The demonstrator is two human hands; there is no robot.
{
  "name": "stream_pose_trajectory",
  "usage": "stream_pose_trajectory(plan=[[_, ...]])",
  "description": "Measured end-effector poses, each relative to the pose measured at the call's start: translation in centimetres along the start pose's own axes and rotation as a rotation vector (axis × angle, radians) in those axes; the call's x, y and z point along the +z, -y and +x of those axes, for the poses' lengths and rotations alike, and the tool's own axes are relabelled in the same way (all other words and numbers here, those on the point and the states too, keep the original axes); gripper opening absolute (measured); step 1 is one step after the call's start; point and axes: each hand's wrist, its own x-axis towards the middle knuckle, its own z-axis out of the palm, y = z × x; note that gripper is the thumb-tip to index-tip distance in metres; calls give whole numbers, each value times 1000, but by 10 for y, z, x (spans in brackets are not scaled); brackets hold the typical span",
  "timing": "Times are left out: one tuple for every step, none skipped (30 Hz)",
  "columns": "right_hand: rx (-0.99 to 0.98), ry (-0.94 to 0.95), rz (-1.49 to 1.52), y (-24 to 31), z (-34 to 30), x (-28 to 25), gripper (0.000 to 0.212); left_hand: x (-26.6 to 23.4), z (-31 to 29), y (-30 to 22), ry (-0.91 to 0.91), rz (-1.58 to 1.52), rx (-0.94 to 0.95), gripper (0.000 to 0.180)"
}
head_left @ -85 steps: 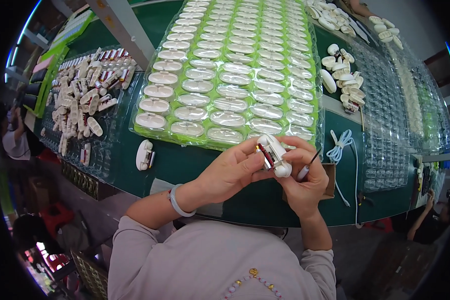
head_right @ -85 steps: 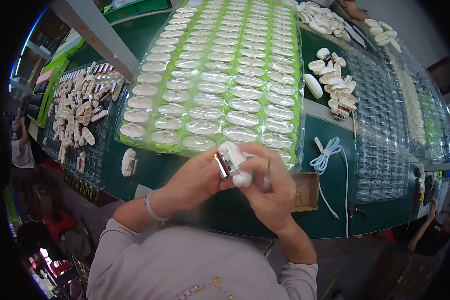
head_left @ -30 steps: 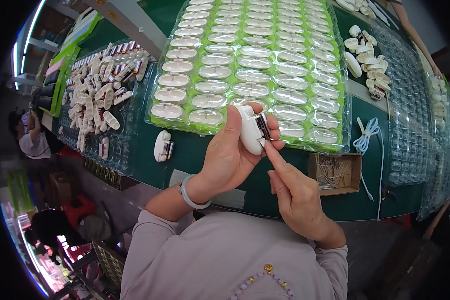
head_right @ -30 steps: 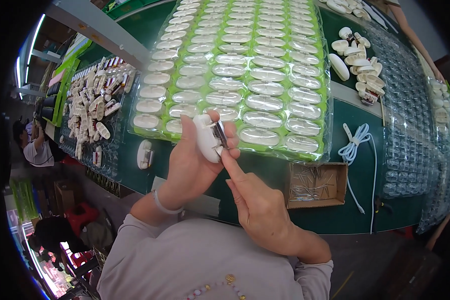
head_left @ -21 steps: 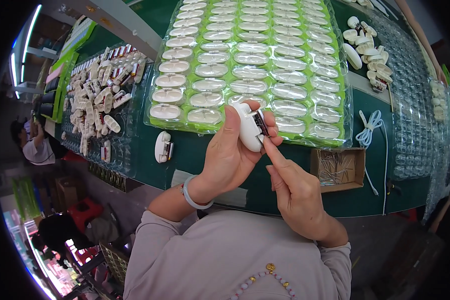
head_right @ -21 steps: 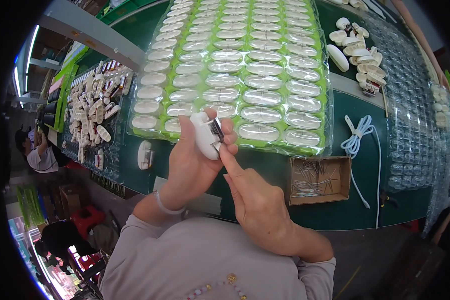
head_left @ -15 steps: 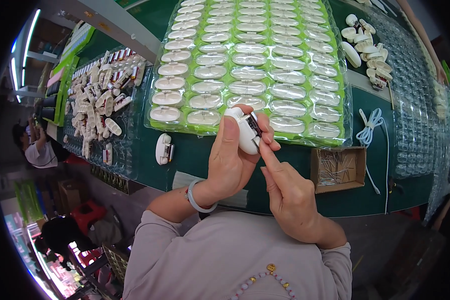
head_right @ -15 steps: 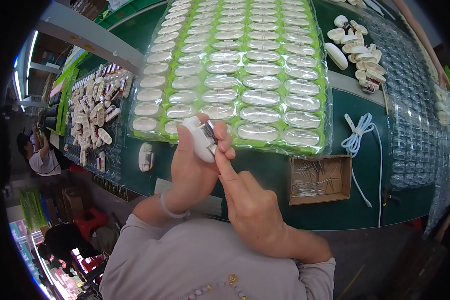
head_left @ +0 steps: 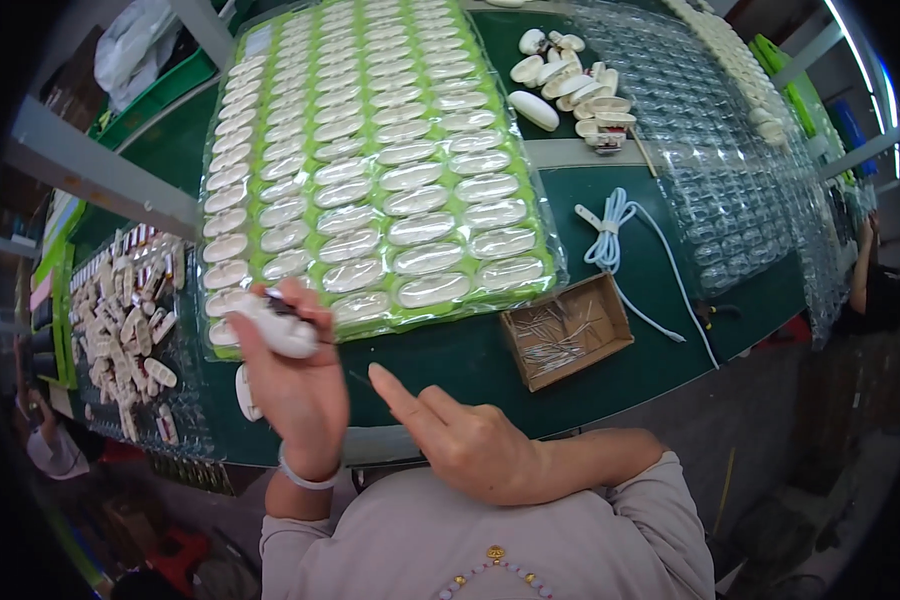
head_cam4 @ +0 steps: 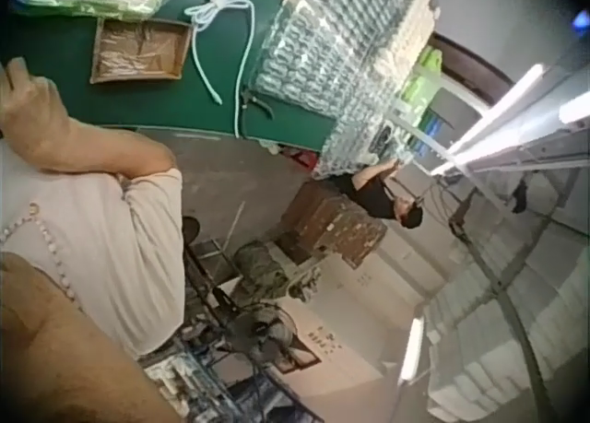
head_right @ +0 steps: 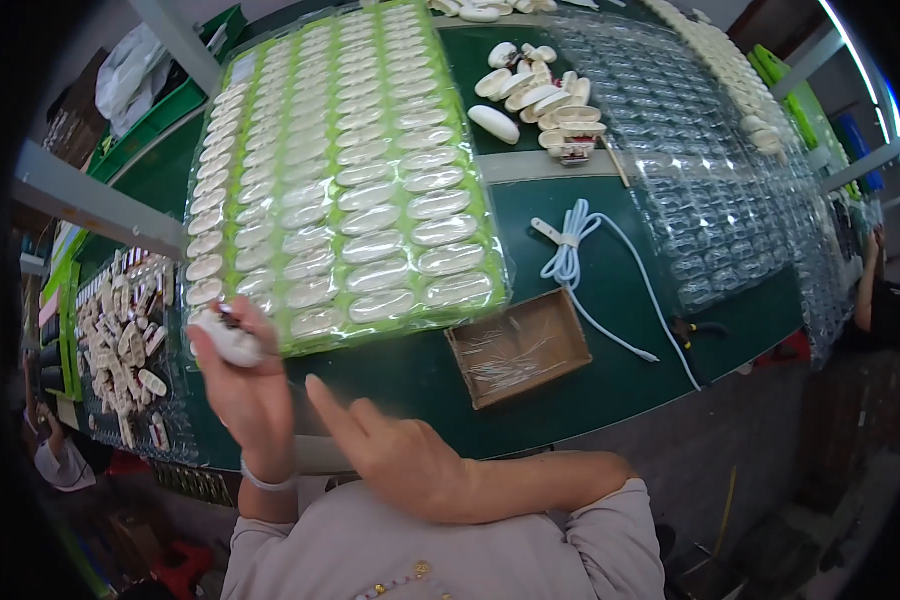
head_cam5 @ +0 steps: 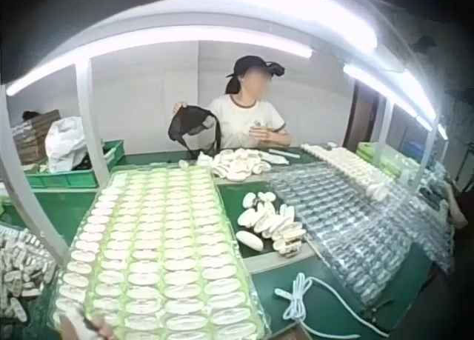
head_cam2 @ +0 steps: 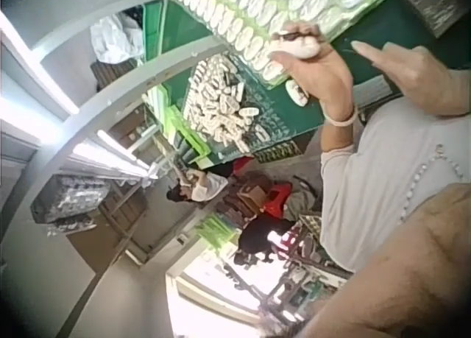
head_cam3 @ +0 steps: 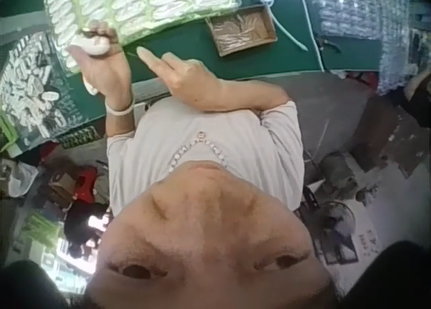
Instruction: The person assembles small plastic housings for electronic devices on a production line, using pliers and tweezers to manipulate electronic components and wires into the plastic housings.
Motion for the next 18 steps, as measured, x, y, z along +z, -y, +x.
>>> stream_pose_trajectory(plan=[[-6,45,26,-1,-8,-6,62,-2,8,-19,1,50,165,40],[-22,89,53,-3,-14,-15,64,-4,12,-39,-1,96,343,41],[2,-35,-34,-14,-13,-32,60,-7,6,-47,144,152,295,39],[27,-156,-111,-26,-9,-53,56,-13,-9,-55,284,218,248,37],[-8,-355,-208,-49,1,-69,42,-20,-17,-58,391,396,66,35],[44,-392,-233,-65,15,-93,33,-23,-24,-63,511,574,-104,33],[163,-457,-204,-89,32,-100,30,-31,-34,-62,454,800,-167,32],[217,-472,-252,-113,49,-110,30,-40,-39,-59,423,1011,-224,32],[210,-462,-288,-142,63,-115,31,-59,-43,-58,386,1059,-303,38],[260,-423,-302,-164,81,-111,32,-74,-41,-58,326,1120,-369,44],[290,-376,-310,-178,95,-108,31,-66,-41,-56,305,1218,-340,39],[306,-314,-323,-193,106,-105,32,-54,-46,-56,271,1321,-306,35],[329,-253,-367,-207,114,-102,32,-55,-48,-54,252,1371,-297,34],[279,-281,-447,-221,119,-96,23,-61,-46,-53,272,1366,-285,34],[320,-275,-460,-223,123,-93,21,-72,-41,-54,364,1578,-130,35],[363,-271,-472,-224,125,-91,20,-76,-38,-54,455,1784,37,36],[358,-279,-474,-228,126,-92,20,-79,-39,-51,446,1832,167,37],[355,-321,-478,-234,126,-92,19,-82,-39,-50,445,1832,177,37]])
